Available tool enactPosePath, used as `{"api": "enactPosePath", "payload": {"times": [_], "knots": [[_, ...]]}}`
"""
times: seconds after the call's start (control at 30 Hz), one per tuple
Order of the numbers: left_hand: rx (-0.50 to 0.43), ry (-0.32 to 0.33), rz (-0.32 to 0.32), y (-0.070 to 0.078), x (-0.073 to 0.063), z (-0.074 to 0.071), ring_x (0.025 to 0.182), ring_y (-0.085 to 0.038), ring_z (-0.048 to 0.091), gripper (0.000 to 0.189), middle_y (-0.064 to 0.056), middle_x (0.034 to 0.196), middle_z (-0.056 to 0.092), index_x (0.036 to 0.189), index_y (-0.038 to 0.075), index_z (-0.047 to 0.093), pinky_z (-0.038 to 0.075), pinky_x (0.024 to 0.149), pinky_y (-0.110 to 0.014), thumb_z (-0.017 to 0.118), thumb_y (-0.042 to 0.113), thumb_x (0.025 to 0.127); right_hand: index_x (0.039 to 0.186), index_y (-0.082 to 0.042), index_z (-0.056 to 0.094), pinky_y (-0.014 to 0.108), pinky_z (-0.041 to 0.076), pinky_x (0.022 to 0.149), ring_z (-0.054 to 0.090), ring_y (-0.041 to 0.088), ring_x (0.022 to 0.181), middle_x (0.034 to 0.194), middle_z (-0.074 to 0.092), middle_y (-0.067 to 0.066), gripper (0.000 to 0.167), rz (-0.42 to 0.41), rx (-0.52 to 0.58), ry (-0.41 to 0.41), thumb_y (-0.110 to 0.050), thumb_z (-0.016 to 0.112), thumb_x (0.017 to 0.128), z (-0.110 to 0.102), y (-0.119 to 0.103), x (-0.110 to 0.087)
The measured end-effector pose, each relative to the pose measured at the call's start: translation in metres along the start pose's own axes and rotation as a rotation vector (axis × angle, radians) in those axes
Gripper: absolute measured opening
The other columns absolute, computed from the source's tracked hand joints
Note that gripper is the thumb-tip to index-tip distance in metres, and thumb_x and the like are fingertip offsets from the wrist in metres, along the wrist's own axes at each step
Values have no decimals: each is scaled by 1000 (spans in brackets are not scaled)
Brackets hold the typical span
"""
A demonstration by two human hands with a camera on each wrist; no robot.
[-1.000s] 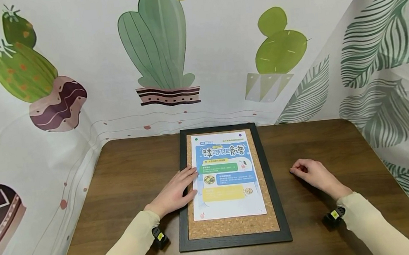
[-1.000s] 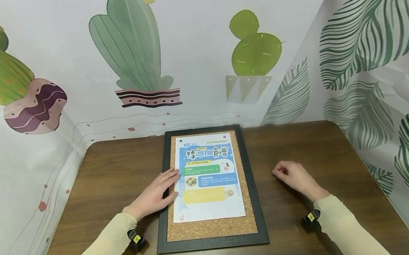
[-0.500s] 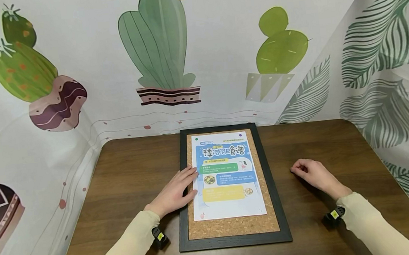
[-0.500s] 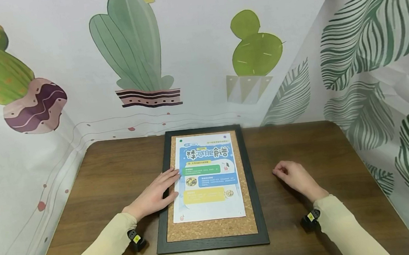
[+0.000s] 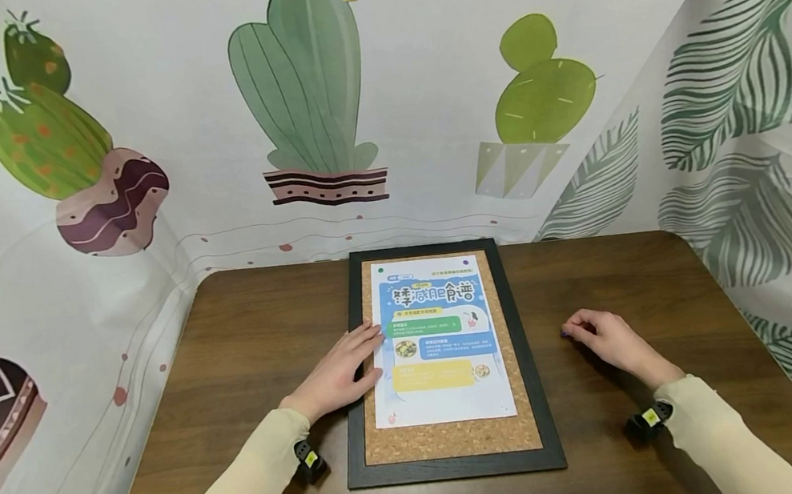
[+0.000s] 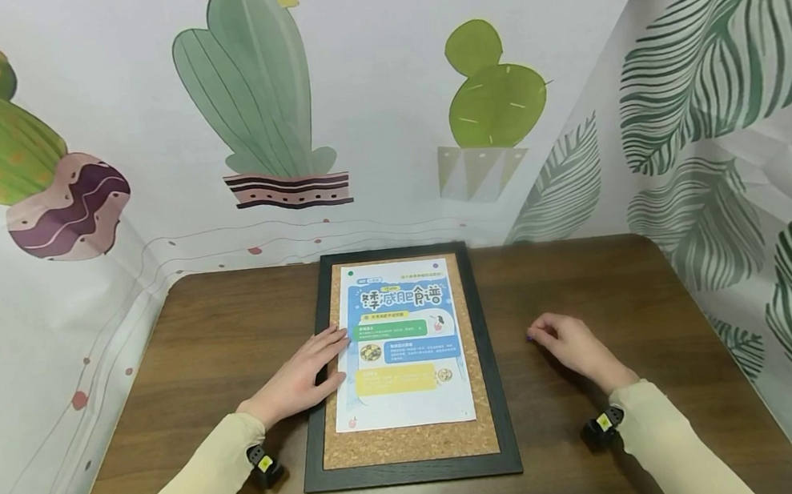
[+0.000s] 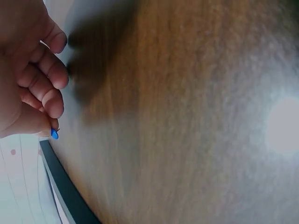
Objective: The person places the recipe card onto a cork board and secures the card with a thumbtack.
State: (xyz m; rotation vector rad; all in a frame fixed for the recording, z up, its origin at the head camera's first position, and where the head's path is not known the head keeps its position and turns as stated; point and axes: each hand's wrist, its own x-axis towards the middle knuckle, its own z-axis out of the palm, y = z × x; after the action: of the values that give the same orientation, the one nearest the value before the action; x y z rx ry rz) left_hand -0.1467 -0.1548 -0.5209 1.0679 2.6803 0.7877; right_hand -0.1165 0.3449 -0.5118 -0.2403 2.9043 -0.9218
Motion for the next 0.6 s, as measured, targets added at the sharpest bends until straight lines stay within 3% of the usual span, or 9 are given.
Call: {"api": "enactPosePath", "payload": {"times": [0.6], "knots": [[15, -1, -5, -1, 0, 1, 158, -30, 24, 61, -14, 165, 38, 156, 1, 45, 23, 125, -54, 61, 30, 105, 100, -9, 73, 26, 41, 61, 49, 7, 69, 83, 66, 0, 11, -54, 88, 5, -14, 64, 104, -1, -24, -7]]}}
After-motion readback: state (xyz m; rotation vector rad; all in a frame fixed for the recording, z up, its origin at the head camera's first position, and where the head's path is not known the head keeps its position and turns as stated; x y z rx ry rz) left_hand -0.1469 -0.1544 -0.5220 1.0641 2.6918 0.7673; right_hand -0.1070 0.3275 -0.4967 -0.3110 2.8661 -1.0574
